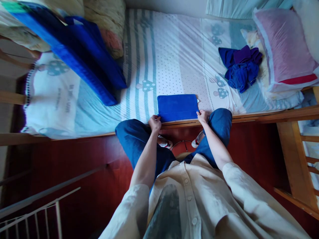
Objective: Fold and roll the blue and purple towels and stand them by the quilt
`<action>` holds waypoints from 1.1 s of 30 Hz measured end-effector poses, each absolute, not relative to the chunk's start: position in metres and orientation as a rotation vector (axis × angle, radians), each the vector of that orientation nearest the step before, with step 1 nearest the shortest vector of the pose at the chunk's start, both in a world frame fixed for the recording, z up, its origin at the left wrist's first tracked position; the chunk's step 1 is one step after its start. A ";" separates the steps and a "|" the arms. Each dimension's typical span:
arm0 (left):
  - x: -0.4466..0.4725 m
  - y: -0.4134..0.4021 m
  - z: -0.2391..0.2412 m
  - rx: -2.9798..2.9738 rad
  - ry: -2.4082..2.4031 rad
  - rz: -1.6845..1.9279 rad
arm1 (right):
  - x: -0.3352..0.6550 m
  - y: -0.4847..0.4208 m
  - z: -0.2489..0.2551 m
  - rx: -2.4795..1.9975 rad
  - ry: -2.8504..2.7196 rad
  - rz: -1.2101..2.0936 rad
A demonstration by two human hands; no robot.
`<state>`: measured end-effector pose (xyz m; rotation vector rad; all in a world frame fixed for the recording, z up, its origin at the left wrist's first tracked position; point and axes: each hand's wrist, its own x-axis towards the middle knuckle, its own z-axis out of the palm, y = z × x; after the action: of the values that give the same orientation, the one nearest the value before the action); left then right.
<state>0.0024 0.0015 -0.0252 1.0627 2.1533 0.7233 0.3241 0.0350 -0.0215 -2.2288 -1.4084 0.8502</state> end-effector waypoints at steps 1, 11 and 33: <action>0.002 0.001 -0.026 1.066 2.151 0.712 | 0.324 0.035 -0.023 -2.213 -1.405 0.842; 0.006 -0.001 -0.025 1.094 2.175 0.741 | 0.323 0.037 -0.018 -2.217 -1.449 0.890; 0.014 -0.011 -0.015 1.852 1.729 0.382 | 0.309 0.018 0.005 -1.744 -2.245 0.781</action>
<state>0.0142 -0.0105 -0.0154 1.8515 1.7286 0.3821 0.3089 0.0185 0.0054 -1.7439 -2.2449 0.7808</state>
